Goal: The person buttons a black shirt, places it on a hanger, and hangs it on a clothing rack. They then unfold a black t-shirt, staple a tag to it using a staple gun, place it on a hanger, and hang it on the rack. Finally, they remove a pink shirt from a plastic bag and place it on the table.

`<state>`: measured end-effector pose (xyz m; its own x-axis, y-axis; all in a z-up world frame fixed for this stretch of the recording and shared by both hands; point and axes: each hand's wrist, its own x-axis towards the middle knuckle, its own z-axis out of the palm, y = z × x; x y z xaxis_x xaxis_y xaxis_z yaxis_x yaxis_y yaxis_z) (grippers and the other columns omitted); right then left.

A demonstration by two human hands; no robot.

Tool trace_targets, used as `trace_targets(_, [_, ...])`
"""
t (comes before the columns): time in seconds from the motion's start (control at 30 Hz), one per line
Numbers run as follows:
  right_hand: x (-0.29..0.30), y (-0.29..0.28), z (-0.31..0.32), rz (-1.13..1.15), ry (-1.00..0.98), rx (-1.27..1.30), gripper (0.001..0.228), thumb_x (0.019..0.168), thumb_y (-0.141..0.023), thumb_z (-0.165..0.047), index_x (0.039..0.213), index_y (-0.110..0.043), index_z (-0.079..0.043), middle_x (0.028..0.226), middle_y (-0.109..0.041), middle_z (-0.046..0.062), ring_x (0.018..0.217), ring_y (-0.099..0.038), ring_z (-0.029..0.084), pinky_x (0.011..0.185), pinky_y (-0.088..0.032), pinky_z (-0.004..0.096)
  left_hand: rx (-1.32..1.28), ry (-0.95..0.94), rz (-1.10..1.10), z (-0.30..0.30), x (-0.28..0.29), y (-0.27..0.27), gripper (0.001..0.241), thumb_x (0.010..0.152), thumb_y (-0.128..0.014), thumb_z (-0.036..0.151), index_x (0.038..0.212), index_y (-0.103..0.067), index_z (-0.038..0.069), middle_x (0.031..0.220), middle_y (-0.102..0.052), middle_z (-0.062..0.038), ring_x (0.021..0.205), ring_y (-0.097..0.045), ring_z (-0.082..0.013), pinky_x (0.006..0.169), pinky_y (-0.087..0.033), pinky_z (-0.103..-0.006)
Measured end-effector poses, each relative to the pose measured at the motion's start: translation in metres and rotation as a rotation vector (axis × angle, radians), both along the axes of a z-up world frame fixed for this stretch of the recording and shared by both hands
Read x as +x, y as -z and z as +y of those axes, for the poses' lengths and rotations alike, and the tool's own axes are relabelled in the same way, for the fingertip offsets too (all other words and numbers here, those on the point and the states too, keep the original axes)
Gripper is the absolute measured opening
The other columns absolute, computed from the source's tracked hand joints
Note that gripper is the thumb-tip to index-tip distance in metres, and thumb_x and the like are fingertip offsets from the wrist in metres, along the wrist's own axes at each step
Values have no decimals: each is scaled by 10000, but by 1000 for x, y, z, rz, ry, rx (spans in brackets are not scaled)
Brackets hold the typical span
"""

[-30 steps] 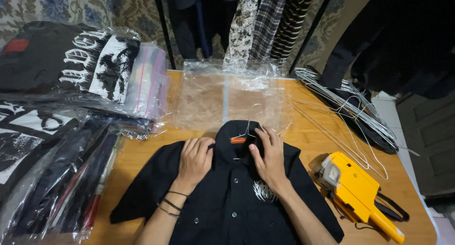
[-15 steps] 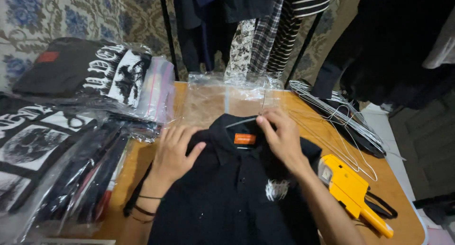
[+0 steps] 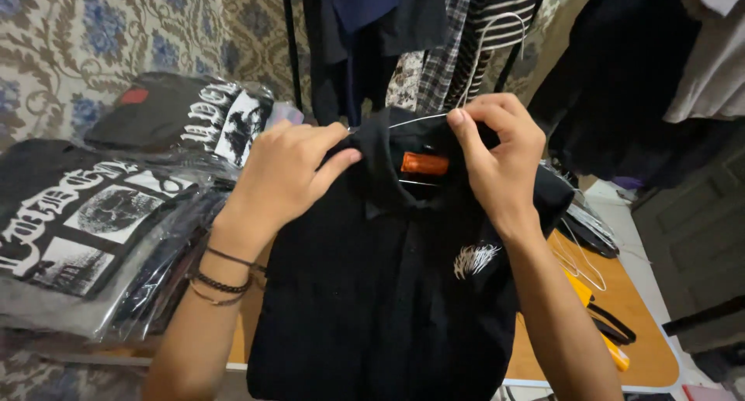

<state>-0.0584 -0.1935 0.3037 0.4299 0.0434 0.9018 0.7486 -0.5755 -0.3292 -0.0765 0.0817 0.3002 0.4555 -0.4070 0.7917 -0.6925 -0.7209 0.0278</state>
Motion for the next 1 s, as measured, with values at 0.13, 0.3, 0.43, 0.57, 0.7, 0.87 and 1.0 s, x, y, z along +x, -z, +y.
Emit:
trace_targets(0.13, [-20, -22, -8, -78, -58, -78, 197, 990, -767, -61, 1138, -665, 21, 1100, -677, 142, 1029, -672, 245, 924, -525, 325, -92, -56, -75, -12, -9, -9, 177, 973, -738, 264, 964, -734, 87, 801, -726, -77, 733, -699, -276, 601, -478, -394])
trace_targets(0.3, [2, 14, -59, 176, -57, -222, 247, 1032, -678, -74, 1267, -657, 0, 1165, -725, 150, 1065, -706, 242, 939, -531, 344, -333, -144, -212, -13, 10, 10, 162, 972, -776, 244, 990, -742, 87, 891, -738, -68, 748, -701, -263, 621, -501, -367])
trace_targets(0.43, [4, 18, -56, 217, 51, -152, 265, 1003, -672, -71, 1264, -666, -26, 1091, -723, 143, 964, -721, 255, 832, -542, 343, -350, -192, -232, -25, 23, 8, 141, 983, -763, 232, 987, -735, 93, 897, -738, -70, 781, -703, -287, 634, -499, -376])
trace_targets(0.57, [28, 43, -68, -135, 288, -179, 128, 1011, -731, -39, 1135, -705, -53, 1010, -714, 125, 899, -692, 320, 785, -523, 395, -335, -186, -93, -35, 23, 14, 168, 983, -757, 271, 991, -743, 104, 868, -731, -100, 769, -695, -327, 624, -494, -417])
trace_targets(0.7, [52, 56, -71, -285, 348, -100, 83, 992, -755, -20, 1049, -708, -59, 937, -699, 114, 815, -647, 298, 730, -471, 396, -163, -132, 56, -29, 23, 5, 245, 939, -739, 328, 1018, -736, 95, 815, -703, -167, 742, -677, -393, 624, -502, -473])
trace_targets(0.87, [80, 79, -59, -276, 271, -39, 108, 952, -758, 0, 1029, -714, -62, 923, -703, 114, 791, -639, 296, 715, -459, 389, -82, -142, 606, -13, 33, -6, 323, 920, -685, 367, 1024, -710, 62, 750, -671, -211, 709, -660, -384, 643, -507, -445])
trace_targets(1.0, [111, 96, -52, -233, 175, -17, 111, 937, -745, 22, 1010, -699, -48, 925, -709, 114, 823, -671, 292, 745, -483, 382, -77, 193, 1005, 9, 65, 3, 354, 936, -614, 346, 983, -676, 0, 824, -746, -167, 768, -704, -317, 741, -538, -374])
